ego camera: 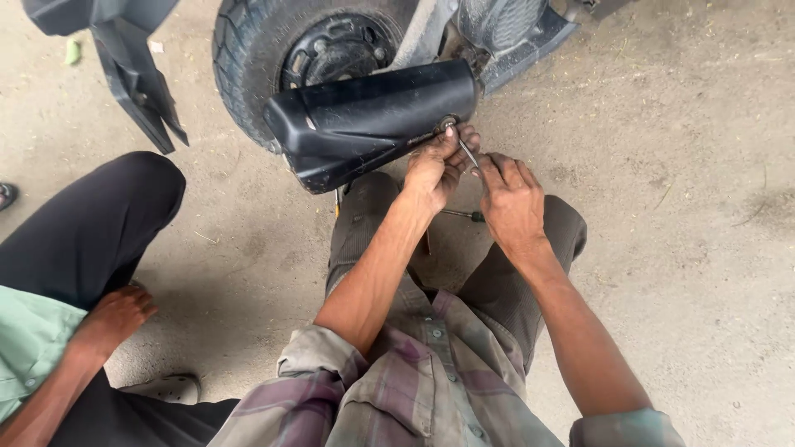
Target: The person removes a black heat shield from a motorcycle exhaust pipe. They unscrew a bolt with a screwdriver, use pliers to pull on components, and then lift the shield off the exhaust by hand.
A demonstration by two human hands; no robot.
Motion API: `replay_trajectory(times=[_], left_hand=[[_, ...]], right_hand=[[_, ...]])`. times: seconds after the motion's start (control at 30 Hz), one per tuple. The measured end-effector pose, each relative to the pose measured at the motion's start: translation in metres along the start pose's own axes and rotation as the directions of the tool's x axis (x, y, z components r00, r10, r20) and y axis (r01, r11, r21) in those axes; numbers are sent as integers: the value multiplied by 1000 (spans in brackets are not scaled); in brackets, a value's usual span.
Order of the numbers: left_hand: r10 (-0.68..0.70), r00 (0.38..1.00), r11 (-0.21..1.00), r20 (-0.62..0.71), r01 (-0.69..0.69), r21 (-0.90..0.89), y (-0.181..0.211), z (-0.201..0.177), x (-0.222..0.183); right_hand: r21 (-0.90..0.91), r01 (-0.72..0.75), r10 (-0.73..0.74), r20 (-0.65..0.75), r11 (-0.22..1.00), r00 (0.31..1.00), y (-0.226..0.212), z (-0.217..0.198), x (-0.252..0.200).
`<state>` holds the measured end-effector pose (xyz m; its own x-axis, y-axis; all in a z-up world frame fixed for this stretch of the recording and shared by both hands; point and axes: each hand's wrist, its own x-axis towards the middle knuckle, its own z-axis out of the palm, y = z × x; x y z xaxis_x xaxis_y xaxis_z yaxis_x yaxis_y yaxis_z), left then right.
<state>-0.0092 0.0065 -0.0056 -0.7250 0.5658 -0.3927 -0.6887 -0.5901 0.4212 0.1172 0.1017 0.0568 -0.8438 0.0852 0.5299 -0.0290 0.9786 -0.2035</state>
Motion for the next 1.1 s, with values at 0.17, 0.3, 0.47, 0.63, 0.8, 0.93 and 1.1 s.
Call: replay_trajectory(times=[0.17,0.3,0.47,0.63,0.8,0.93,1.1], left_hand=[[-26,999,997,30,24,72,-1,-11,8],[8,1000,997,20,-9,73,-8,-19,20],[-20,1000,998,3,19,63,-3,-13,10],[-66,995,997,-80,61,-55,3,-5,-5],[-34,992,984,-123,12,-176,-3,-3,-1],[-17,994,988,-107,0,-157,-6,-8,3],[-33,993,999,-109,29,-43,-8,-15,1]], right_hand=[[-127,68,-70,-10,990,998,5,6,1],[188,-192,192,20,963,981,4,16,3],[661,-714,599,482,230,640,-8,18,10],[705,-668,559,462,240,688,-15,4,18],[494,-356,387,42,793,921,-24,7,8],[482,-482,493,115,731,862,-22,19,-3],[913,-406,574,350,-33,740,-10,32,-5]])
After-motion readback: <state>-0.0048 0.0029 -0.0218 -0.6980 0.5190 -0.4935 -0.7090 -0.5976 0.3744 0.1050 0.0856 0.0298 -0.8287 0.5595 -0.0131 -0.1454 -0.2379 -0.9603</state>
